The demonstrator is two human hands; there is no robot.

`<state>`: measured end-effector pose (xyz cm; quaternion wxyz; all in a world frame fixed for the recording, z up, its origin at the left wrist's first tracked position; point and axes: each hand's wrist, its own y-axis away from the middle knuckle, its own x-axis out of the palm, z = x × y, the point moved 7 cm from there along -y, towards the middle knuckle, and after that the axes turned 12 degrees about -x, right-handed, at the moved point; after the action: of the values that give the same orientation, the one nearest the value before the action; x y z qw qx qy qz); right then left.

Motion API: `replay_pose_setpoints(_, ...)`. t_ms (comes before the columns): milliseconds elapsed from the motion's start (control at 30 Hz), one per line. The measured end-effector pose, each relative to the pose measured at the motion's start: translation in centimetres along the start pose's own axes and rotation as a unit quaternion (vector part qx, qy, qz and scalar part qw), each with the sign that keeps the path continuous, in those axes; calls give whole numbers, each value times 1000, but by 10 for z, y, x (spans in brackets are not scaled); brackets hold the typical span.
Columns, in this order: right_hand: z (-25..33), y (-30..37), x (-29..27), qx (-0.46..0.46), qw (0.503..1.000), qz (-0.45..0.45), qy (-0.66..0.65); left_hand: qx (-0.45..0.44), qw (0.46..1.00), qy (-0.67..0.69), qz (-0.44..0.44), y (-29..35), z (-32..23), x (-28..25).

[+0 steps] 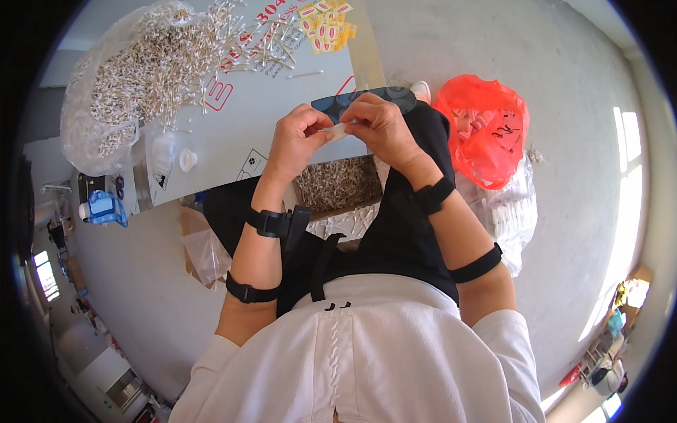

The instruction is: Packing cotton swabs into small plastic sleeves and sealing them.

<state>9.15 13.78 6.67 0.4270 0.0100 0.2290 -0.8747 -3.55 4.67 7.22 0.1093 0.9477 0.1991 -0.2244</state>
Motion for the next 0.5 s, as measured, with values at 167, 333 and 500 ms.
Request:
replay_pose_setpoints(167,5,-3,7,0,994,77,76,66,992,-101,-38,7,-15,0)
replay_pose_setpoints(333,14,-4,10,-66,989,68,116,98,982,-158,-37,9,-21,5)
replay_pose_setpoints(500,17,-5,14,-100,981,85,142,122,974,-177,-73,9,-23,6)
